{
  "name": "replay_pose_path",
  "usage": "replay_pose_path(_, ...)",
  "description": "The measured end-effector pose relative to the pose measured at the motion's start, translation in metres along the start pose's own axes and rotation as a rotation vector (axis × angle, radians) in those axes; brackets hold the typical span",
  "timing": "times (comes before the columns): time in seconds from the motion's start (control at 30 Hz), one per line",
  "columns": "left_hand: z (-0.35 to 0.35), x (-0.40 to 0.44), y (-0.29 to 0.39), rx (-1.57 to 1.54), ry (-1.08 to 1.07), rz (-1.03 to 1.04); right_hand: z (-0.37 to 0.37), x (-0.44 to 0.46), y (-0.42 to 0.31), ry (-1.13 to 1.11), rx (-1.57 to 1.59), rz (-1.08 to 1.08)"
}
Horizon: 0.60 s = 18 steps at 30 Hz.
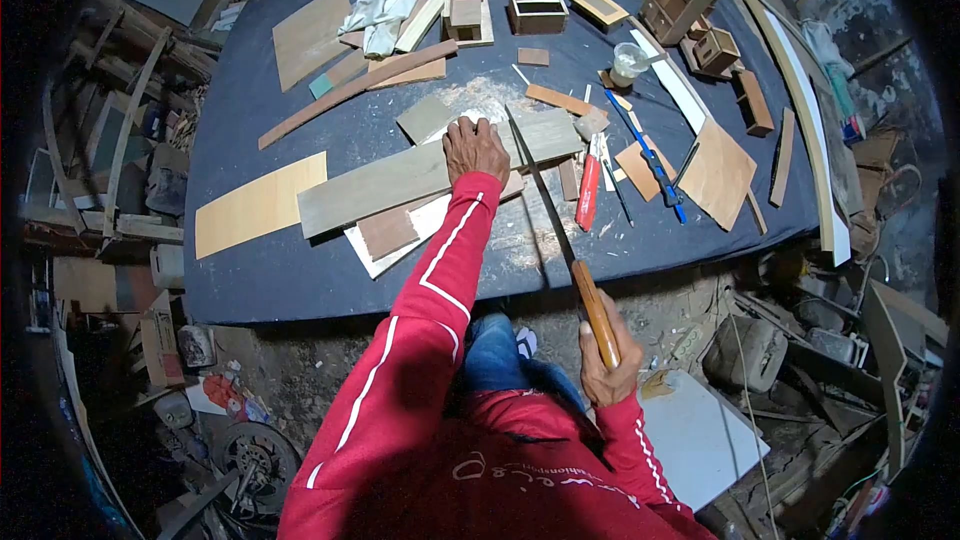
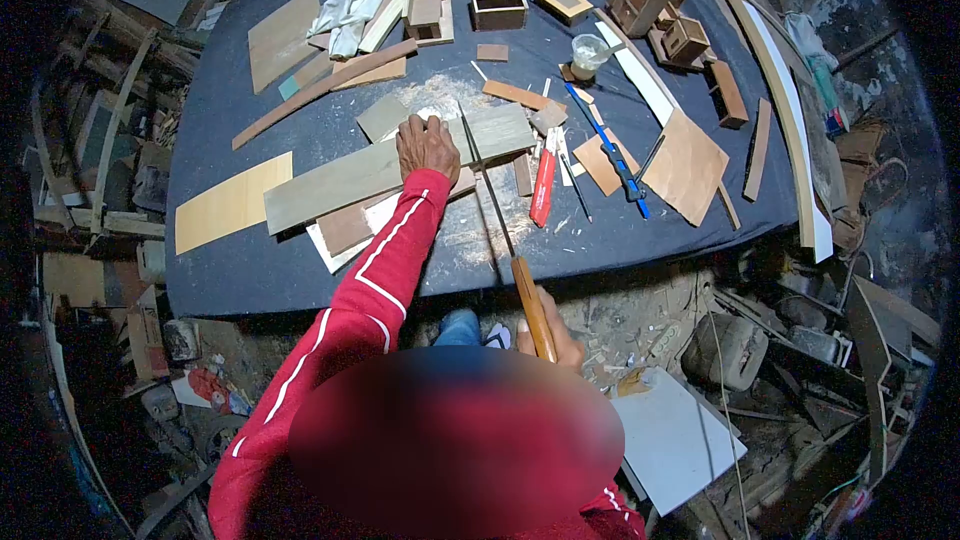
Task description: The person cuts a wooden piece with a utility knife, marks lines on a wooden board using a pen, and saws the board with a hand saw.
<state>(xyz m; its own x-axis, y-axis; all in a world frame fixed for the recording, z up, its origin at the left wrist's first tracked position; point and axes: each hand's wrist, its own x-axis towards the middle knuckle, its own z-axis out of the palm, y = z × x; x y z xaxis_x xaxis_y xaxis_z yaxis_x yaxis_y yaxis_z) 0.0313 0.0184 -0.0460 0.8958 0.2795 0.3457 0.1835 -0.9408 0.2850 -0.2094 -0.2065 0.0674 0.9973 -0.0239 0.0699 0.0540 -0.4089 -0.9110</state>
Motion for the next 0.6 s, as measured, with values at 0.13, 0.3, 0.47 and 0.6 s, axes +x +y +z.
replay_pose_path(0.13,0.0,-0.001,0.0,0.02,-0.034,0.008,0.042,0.066,0.025,0.053,0.021,-0.147)
replay_pose_path(0.3,0.003,-0.001,0.002,-0.01,0.012,0.003,0.034,0.054,0.021,0.012,0.04,-0.122)
replay_pose_path(0.47,0.008,0.0,-0.003,-0.004,0.01,0.012,0.002,0.002,-0.002,0.012,-0.051,-0.083)
replay_pose_path(0.6,0.001,0.001,0.001,-0.012,0.003,0.017,0.04,0.061,0.022,-0.003,0.034,-0.093)
